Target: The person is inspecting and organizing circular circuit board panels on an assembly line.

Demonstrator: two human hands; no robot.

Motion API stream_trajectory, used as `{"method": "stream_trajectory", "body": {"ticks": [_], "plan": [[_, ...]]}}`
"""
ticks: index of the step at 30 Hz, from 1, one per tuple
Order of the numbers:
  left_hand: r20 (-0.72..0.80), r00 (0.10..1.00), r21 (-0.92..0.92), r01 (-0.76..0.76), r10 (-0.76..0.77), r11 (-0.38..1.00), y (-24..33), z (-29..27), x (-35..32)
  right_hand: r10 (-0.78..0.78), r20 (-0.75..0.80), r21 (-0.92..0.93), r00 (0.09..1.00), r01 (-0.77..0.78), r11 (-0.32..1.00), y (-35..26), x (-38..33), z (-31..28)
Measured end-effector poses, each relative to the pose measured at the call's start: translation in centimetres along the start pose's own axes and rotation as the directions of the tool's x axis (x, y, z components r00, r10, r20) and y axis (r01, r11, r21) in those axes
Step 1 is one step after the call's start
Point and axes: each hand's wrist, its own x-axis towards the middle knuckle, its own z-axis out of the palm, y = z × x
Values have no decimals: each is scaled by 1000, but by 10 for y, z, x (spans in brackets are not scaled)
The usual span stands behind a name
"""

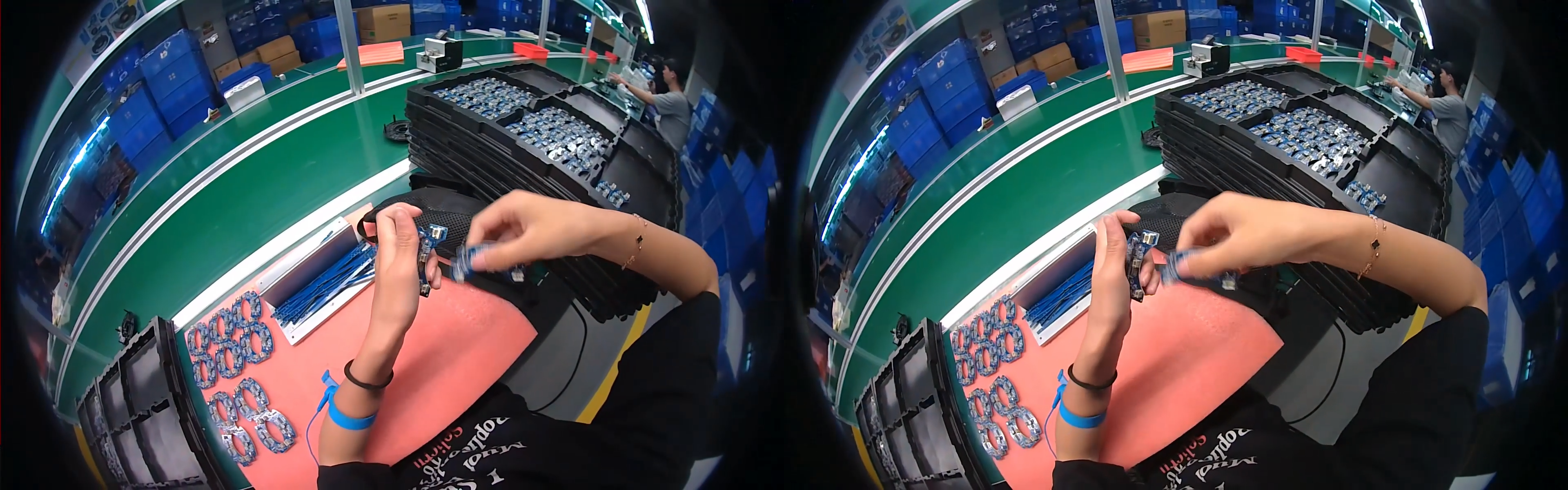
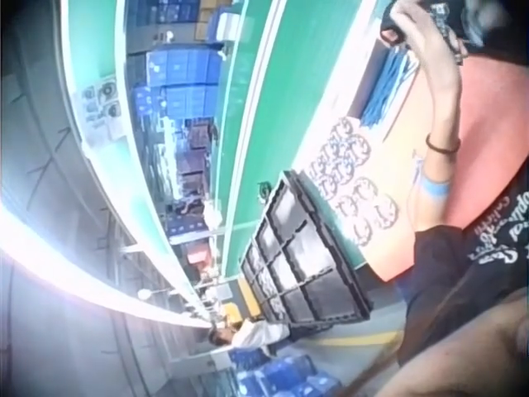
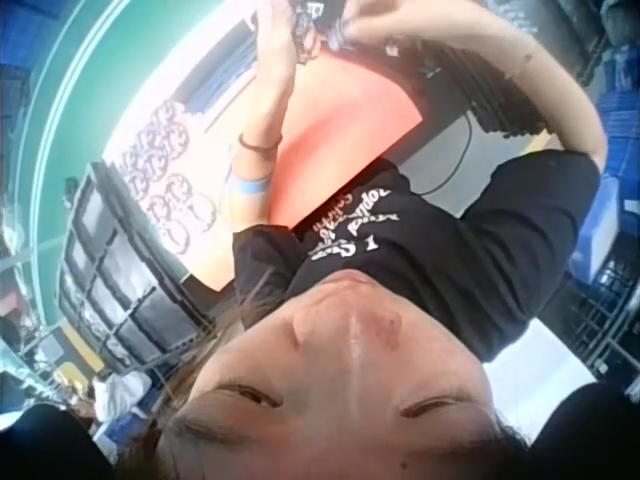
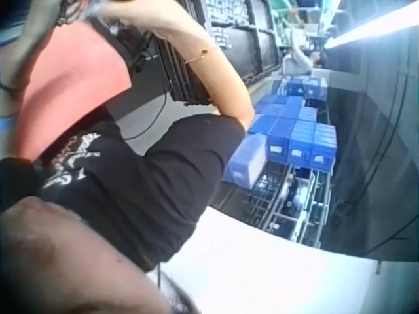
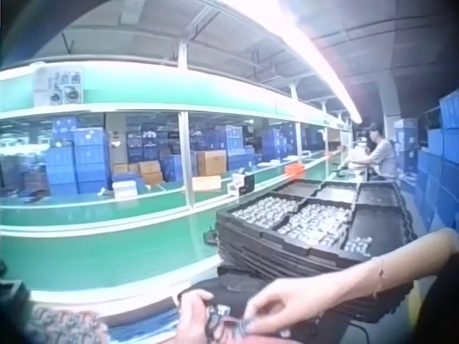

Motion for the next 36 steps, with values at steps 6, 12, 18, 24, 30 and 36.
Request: {"method": "stream_trajectory", "body": {"ticks": [6, 12, 18, 24, 30, 36], "plan": [[160, 987, 235, -65, 27, 970, 12, 8, -10, 72, 212, -322, 975, 0, 947, -10, -2, 2], [125, 987, 213, -124, 99, 969, -3, 9, -9, 72, -24, -217, 997, -75, 973, -10, -4, 0], [278, 957, 147, -126, 81, 981, 1, 15, -15, -53, -121, 0, 991, 54, 999, 5, -1, 3], [303, 933, 234, -270, 194, 934, 1, 25, -20, -146, -265, 37, 953, 161, 986, 11, -14, 11], [353, 921, 106, -212, 162, 972, -5, 22, -18, -194, -412, -54, 890, 189, 981, 14, -66, -22], [244, 964, 99, -130, 103, 986, -12, 16, -11, 2, -857, -59, 515, -103, 993, 69, -169, -88]]}}
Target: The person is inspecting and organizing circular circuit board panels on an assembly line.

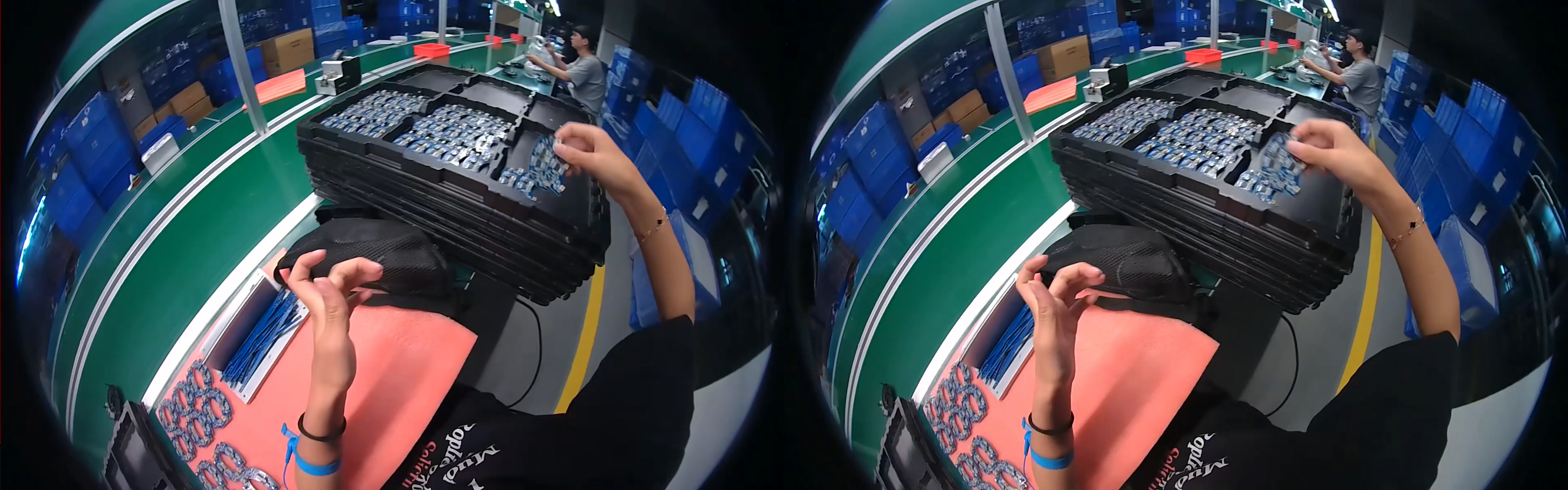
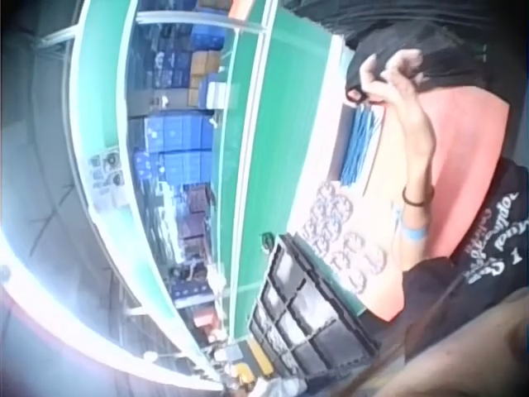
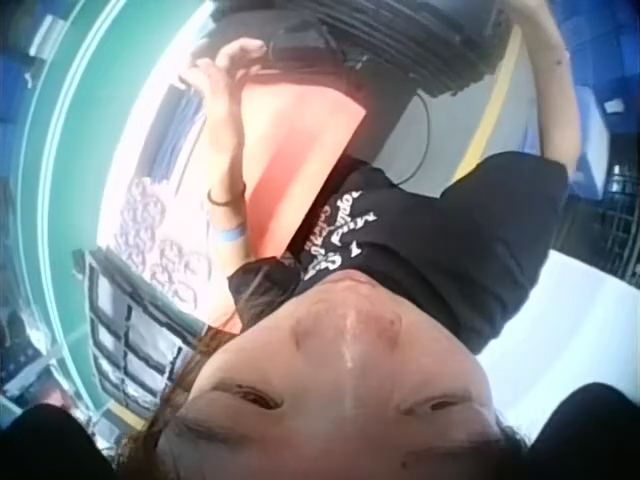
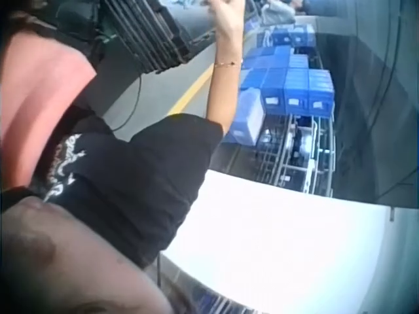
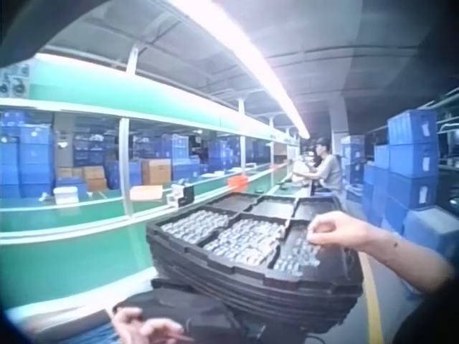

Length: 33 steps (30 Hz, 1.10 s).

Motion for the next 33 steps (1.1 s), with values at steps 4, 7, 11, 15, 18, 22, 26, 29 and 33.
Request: {"method": "stream_trajectory", "body": {"ticks": [4, 7, 11, 15, 18, 22, 26, 29, 33], "plan": [[-5, 1000, -37, 22, -22, 999, -2, 7, 2, 203, -3, -96, 979, -202, 975, 38, -12, -15], [-20, 999, -30, 35, -36, 999, -4, 6, -1, 198, 77, -39, 977, -196, 980, 46, -7, -6], [-34, 999, -37, 38, -39, 999, -6, 5, -1, 154, 125, -373, 980, -97, 923, 39, -5, -5], [-43, 998, -43, 41, -43, 998, -6, 5, -1, 132, 215, -418, 968, -31, 908, 30, -7, -14], [-33, 999, -54, 30, -32, 998, -8, 6, 0, 173, 277, -429, 945, -39, 902, 26, -8, -24], [-23, 1000, -61, 11, -13, 998, -7, 5, 1, 144, 398, -538, 906, 103, 837, 27, -4, -22], [-22, 1000, -66, 19, -20, 998, -8, 4, 1, -101, 384, -538, 918, 311, 784, 28, -6, -18], [-6, 1000, -73, 13, -13, 997, -7, 3, 1, -228, 390, -520, 892, 417, 745, 25, -9, -16], [3, 1000, -99, 15, -15, 995, -6, 3, 1, -257, 405, -449, 877, 436, 780, 24, -6, -3]]}}
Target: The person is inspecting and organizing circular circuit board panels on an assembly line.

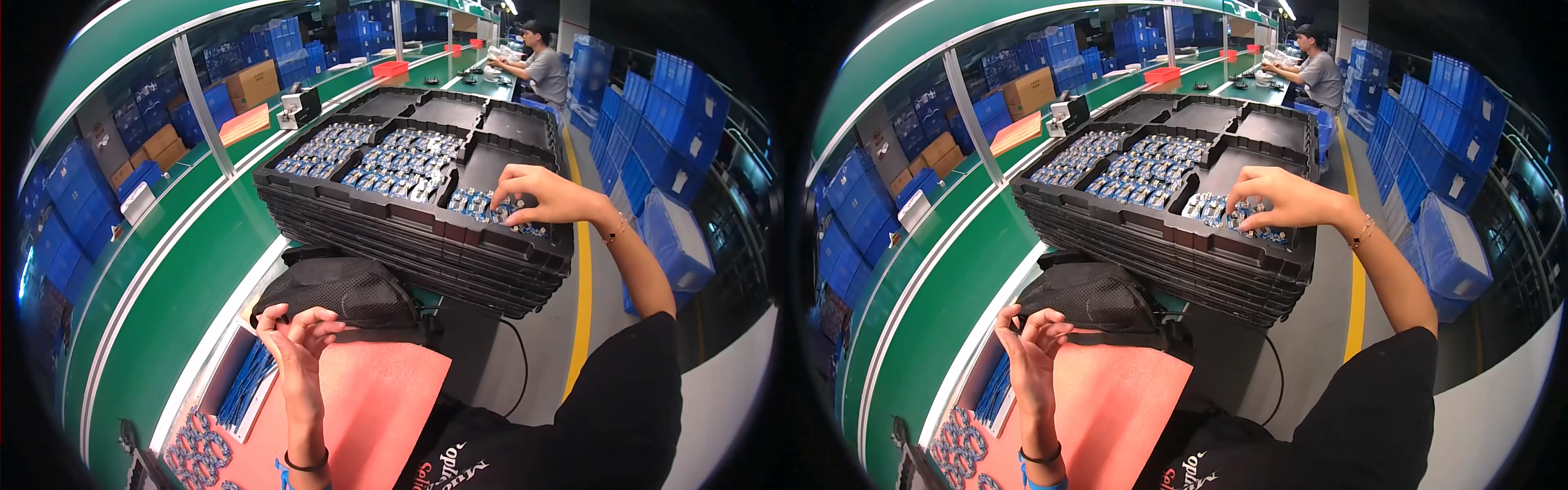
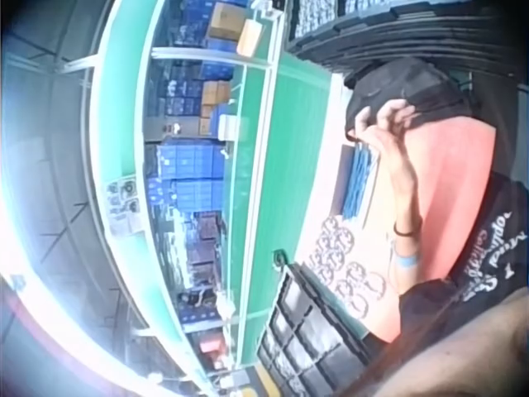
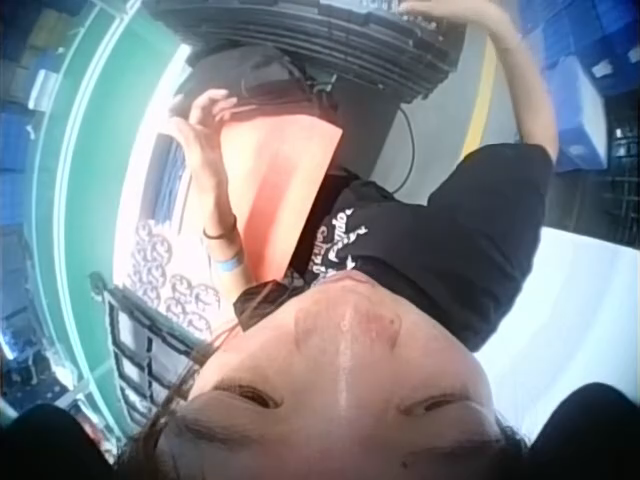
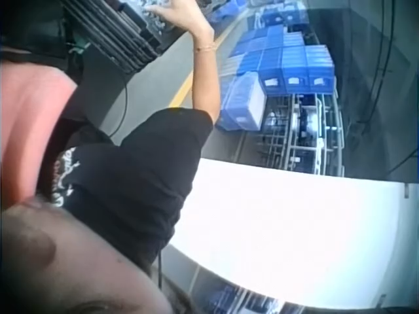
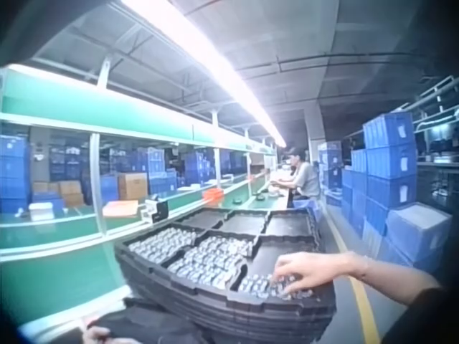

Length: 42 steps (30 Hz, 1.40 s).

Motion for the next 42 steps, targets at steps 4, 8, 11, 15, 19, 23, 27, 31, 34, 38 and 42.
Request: {"method": "stream_trajectory", "body": {"ticks": [4, 8, 11, 15, 19, 23, 27, 31, 34, 38, 42], "plan": [[13, 1000, -14, 7, -7, 1000, -1, -1, 1, -18, -113, -73, 993, 9, 997, 5, 3, 8], [24, 1000, -21, 1, 0, 1000, -1, 0, 1, 61, -129, -54, 990, -68, 996, 1, 3, 11], [26, 1000, -20, -6, 6, 1000, 0, -1, 1, 42, -125, -72, 991, -52, 996, -3, 2, 9], [16, 1000, -30, -4, 5, 1000, -1, -3, 0, 25, -97, -14, 995, -26, 1000, -4, -7, -3], [14, 1000, -33, 1, 0, 999, 0, -2, 1, 93, 29, 13, 995, -93, 996, 0, -20, -7], [22, 1000, -38, 1, 0, 999, 1, 1, 1, 230, -34, -35, 973, -231, 972, -7, -21, -6], [26, 1000, -32, -3, 4, 999, 2, -1, 0, 225, -82, -38, 971, -229, 973, -6, -10, 2], [31, 999, -48, -5, 6, 999, 6, 0, -1, 196, -78, -61, 977, -201, 978, -8, -11, 2], [26, 1000, -46, -4, 5, 999, 9, 1, -1, 171, -67, -34, 983, -174, 984, -9, -13, 0], [23, 1000, -45, -5, 6, 999, 11, 2, -2, 175, -16, -2, 984, -175, 985, -10, -14, -2], [25, 1000, -46, -10, 11, 999, 13, 1, -2, 157, -34, -15, 987, -157, 987, -12, -13, -2]]}}
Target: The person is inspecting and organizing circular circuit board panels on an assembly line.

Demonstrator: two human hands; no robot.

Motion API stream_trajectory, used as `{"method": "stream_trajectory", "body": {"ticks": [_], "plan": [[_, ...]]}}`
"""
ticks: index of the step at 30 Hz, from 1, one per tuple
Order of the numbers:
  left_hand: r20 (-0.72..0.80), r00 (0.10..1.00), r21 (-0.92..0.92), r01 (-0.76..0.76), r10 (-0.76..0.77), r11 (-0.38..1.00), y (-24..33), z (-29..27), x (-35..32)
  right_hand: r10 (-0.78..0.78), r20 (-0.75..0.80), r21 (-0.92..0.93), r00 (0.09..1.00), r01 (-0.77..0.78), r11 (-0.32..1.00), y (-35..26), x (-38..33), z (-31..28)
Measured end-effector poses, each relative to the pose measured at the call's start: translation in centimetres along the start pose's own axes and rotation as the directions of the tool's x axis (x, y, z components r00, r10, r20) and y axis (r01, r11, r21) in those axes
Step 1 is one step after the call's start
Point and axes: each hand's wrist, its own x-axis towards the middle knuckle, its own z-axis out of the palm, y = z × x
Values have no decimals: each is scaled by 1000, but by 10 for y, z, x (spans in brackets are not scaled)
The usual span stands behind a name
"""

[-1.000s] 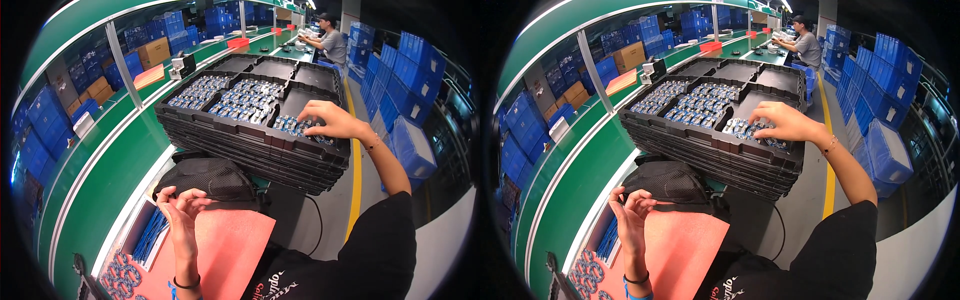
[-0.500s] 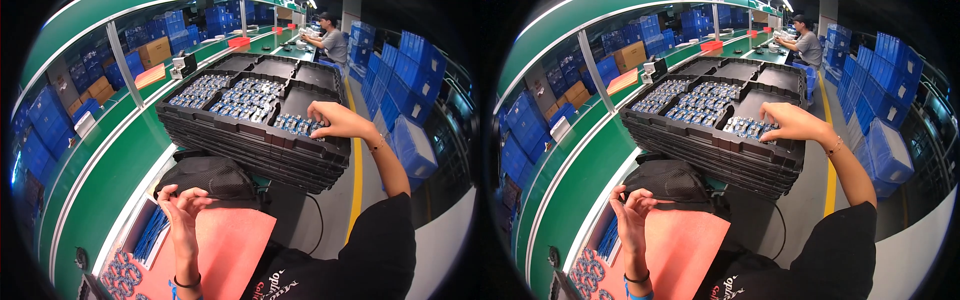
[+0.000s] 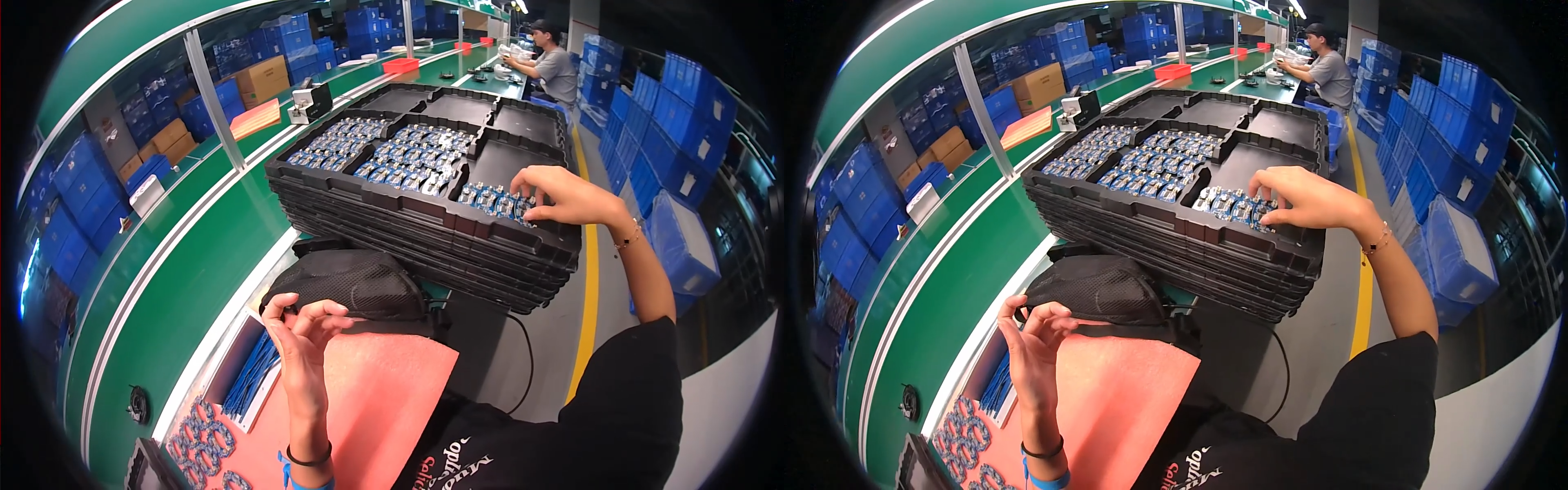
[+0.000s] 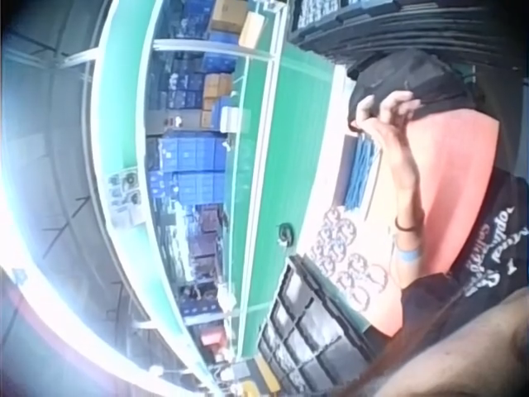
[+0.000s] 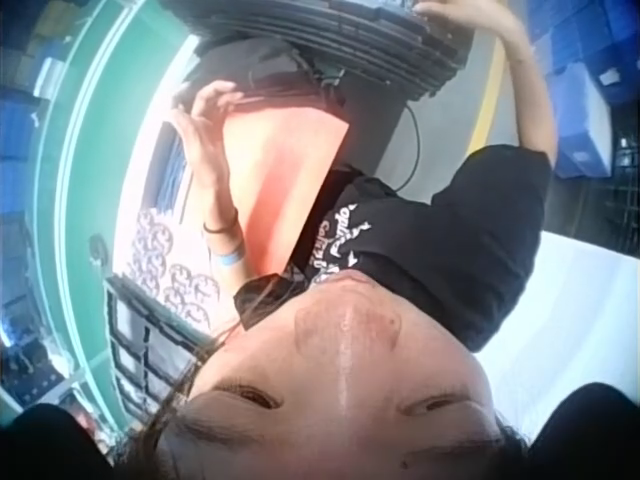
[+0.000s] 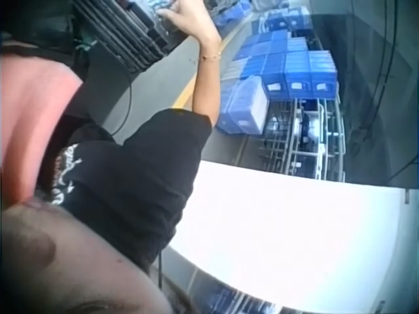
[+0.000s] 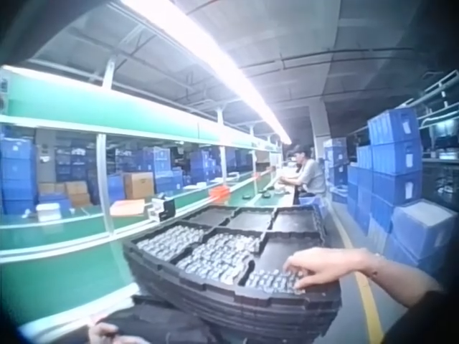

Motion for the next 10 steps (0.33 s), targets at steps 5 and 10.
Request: {"method": "stream_trajectory", "body": {"ticks": [5, 10], "plan": [[3, 1000, 30, 2, -2, 1000, 0, -1, -1, -7, 57, 17, 998, 6, 1000, -4, -2, -5], [4, 1000, 30, 0, 0, 1000, 3, -5, -3, -86, 98, -69, 991, 93, 993, -1, 5, -7]]}}
